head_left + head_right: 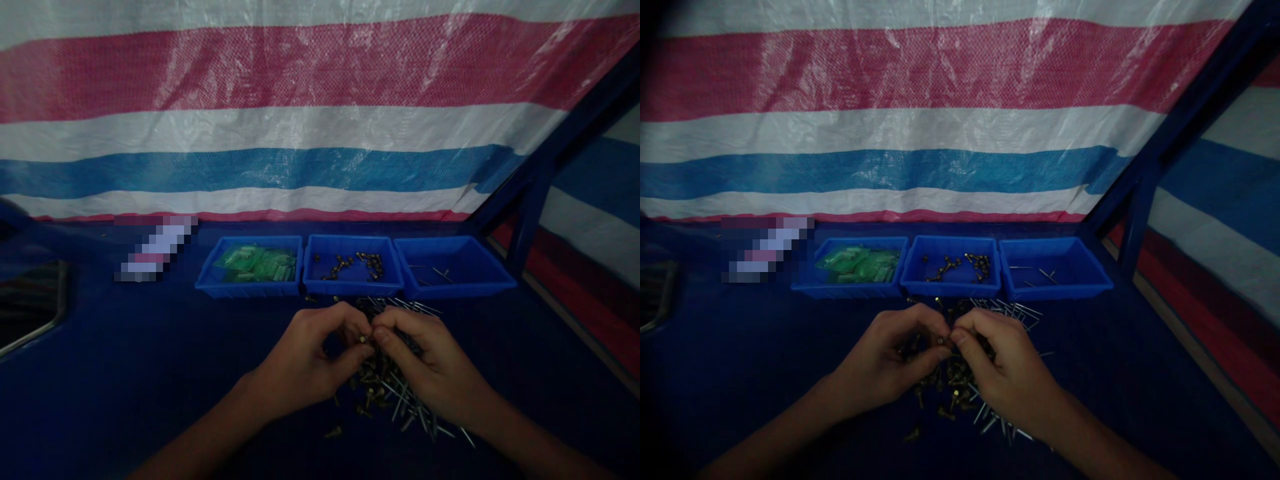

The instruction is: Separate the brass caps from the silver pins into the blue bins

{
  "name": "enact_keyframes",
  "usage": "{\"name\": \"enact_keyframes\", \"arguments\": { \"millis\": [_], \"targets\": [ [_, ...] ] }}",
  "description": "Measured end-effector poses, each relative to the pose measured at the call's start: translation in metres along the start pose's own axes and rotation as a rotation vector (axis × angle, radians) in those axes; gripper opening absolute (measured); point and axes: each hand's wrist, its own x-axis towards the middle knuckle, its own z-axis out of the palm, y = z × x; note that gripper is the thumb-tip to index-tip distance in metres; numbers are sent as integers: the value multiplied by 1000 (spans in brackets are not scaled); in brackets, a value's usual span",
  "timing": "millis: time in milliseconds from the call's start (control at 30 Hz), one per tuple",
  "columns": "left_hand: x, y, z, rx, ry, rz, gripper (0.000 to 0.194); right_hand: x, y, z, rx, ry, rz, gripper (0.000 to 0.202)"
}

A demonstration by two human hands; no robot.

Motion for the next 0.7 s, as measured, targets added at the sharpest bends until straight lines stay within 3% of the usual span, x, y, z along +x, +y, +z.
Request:
{"name": "enact_keyframes", "arguments": {
  "millis": [267, 433, 600, 700],
  "targets": [
    [-1, 1, 3, -232, -26, -119, 11, 0, -3, -2, 84, -37, 20, 26],
    [-1, -1, 5, -74, 98, -87, 8, -1, -3, 0, 60, 6, 38, 26],
    [-1, -5, 6, 77, 124, -2, 15, -4, -4, 6, -85, 130, -135, 20],
    [-1, -7, 6, 82, 142, 1, 16, -5, -2, 7, -160, 160, -166, 16]
  ]
}}
